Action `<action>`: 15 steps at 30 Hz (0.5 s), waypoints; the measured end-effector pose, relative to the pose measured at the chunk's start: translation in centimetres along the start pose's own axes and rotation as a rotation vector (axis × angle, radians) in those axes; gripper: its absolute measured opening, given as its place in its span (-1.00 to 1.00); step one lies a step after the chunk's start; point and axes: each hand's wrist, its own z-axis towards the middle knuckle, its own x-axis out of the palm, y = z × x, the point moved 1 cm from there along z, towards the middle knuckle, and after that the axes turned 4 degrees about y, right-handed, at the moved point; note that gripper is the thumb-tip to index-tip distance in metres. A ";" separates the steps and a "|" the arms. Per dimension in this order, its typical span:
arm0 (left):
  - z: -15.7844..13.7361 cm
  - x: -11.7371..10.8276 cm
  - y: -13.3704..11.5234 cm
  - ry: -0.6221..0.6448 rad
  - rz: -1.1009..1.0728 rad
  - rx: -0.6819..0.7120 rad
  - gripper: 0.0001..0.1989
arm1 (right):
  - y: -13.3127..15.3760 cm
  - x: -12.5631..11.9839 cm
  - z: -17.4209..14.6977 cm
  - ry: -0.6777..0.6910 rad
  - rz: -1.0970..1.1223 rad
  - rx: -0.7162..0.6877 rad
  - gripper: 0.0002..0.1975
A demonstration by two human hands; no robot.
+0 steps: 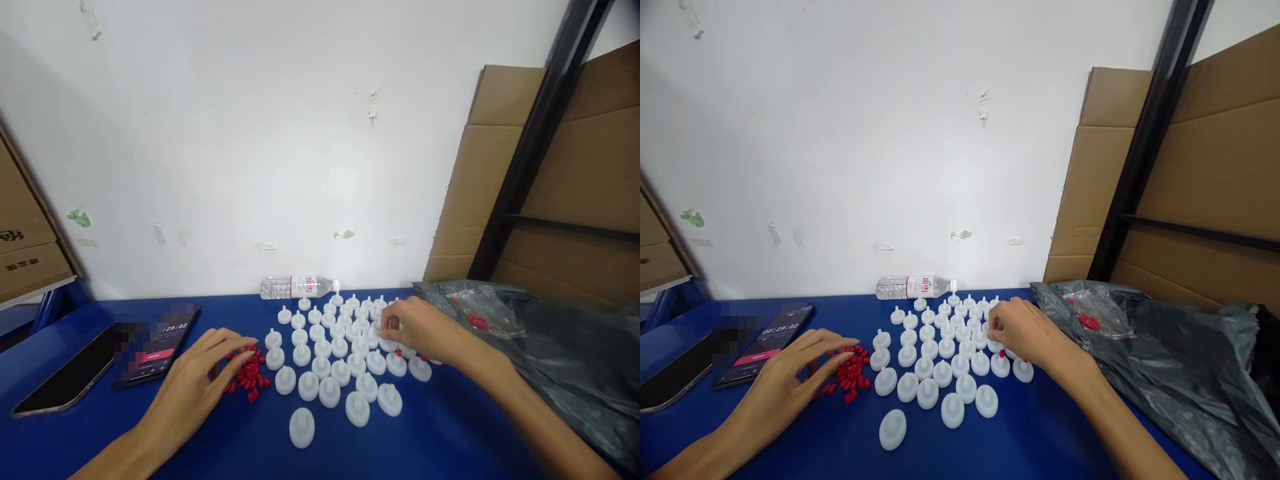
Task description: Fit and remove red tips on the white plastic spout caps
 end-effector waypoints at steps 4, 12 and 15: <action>0.1 0.0 0.0 -0.060 0.039 0.077 -0.63 | -0.2 -0.2 0.0 0.026 0.035 0.001 -0.89; -0.2 0.8 1.2 0.052 0.041 0.001 -0.69 | -0.2 -2.9 -1.5 0.148 0.251 -0.022 -0.78; -0.2 1.0 1.4 0.064 0.039 -0.035 -0.69 | -0.4 -2.6 -2.0 0.367 0.417 -0.047 -0.74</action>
